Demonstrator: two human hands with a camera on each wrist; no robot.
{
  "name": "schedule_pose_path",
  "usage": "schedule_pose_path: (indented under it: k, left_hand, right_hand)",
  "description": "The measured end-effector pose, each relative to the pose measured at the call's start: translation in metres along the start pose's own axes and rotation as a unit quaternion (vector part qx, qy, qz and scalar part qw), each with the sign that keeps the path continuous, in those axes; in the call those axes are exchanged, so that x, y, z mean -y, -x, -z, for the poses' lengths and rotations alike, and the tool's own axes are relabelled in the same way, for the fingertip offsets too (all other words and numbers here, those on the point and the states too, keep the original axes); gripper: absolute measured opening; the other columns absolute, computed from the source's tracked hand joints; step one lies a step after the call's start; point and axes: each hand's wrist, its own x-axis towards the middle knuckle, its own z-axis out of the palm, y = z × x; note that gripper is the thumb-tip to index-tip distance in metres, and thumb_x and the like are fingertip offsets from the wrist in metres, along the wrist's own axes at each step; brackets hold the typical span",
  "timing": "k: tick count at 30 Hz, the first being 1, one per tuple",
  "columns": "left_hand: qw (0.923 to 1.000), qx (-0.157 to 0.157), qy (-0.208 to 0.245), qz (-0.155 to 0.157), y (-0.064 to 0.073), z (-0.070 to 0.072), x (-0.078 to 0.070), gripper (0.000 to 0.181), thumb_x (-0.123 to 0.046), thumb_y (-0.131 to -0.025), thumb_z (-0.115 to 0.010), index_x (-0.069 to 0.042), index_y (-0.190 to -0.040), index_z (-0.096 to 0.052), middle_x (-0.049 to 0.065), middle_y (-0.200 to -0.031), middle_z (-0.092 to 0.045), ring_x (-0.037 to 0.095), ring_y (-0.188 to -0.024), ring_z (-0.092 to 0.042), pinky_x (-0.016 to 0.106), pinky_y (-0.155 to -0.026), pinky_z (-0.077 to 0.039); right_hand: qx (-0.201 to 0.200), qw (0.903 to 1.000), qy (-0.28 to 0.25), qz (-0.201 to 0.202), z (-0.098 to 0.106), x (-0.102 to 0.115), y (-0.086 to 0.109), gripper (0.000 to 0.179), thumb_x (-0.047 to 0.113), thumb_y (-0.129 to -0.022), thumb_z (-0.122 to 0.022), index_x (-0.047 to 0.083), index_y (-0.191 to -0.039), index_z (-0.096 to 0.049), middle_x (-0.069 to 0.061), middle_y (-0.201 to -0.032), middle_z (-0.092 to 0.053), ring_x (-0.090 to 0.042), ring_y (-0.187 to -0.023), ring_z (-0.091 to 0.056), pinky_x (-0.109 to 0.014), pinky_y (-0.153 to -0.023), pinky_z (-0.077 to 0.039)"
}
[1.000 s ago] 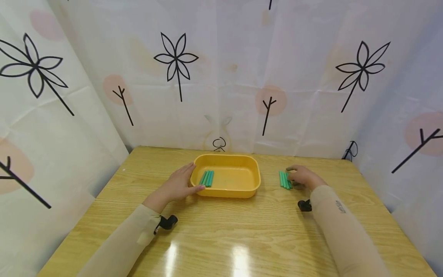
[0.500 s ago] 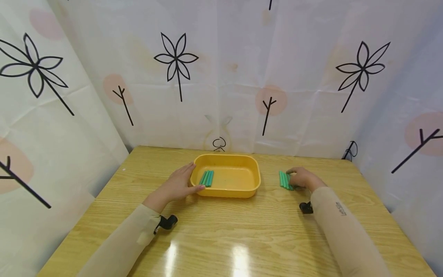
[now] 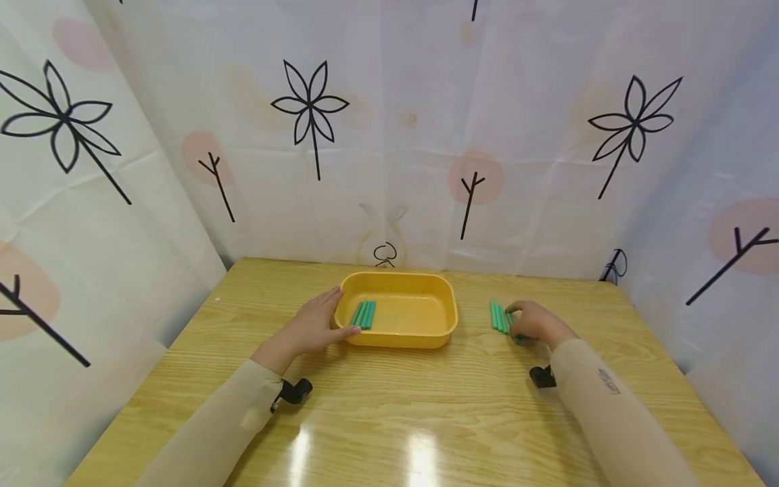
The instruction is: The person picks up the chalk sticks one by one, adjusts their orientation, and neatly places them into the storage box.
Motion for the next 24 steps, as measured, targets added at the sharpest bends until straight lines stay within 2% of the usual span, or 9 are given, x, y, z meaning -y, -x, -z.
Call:
schedule_pose_path:
  k: [3, 7, 13, 24]
  left_hand:
    - [1.0000, 0.001, -0.001, -0.001, 0.000, -0.001, 0.000, 0.101, -0.067, -0.092, -0.056, 0.001, -0.158, -0.021, 0.018, -0.165, -0.018, 0.037, -0.150, -0.020, 0.054, -0.120, -0.017]
    - [1.0000, -0.002, -0.002, -0.003, -0.001, -0.002, 0.001, 0.101, -0.068, -0.092, -0.055, 0.001, -0.158, -0.021, 0.018, -0.165, -0.019, 0.037, -0.150, -0.020, 0.054, -0.120, -0.017]
    - [1.0000, -0.006, 0.002, 0.001, 0.000, -0.003, 0.002, 0.102, -0.068, -0.091, -0.056, 0.001, -0.158, -0.022, 0.017, -0.165, -0.019, 0.036, -0.150, -0.021, 0.054, -0.120, -0.018]
    - [0.9999, -0.009, 0.008, -0.001, 0.000, -0.004, 0.002, 0.102, -0.068, -0.091, -0.056, 0.000, -0.159, -0.021, 0.017, -0.165, -0.018, 0.036, -0.150, -0.020, 0.056, -0.120, -0.017]
  right_hand:
    - [0.010, 0.9995, -0.029, -0.003, -0.001, 0.000, 0.005, 0.067, 0.000, -0.092, -0.062, -0.013, -0.149, -0.029, -0.036, -0.123, -0.047, -0.018, -0.065, -0.055, -0.037, -0.064, -0.054]
    - [0.017, 0.9980, -0.061, 0.005, 0.000, 0.002, 0.010, 0.068, 0.000, -0.093, -0.061, -0.014, -0.150, -0.025, -0.029, -0.111, -0.055, -0.022, -0.073, -0.061, -0.039, -0.067, -0.057]
    - [0.022, 0.9951, -0.093, 0.022, 0.002, 0.010, 0.016, 0.071, 0.001, -0.093, -0.061, -0.013, -0.151, -0.022, -0.022, -0.101, -0.060, -0.023, -0.073, -0.060, -0.042, -0.067, -0.056]
    - [0.037, 0.9912, -0.116, 0.053, 0.008, 0.028, 0.026, 0.073, 0.001, -0.093, -0.059, -0.012, -0.153, -0.018, -0.023, -0.109, -0.051, -0.024, -0.081, -0.056, -0.045, -0.077, -0.057]
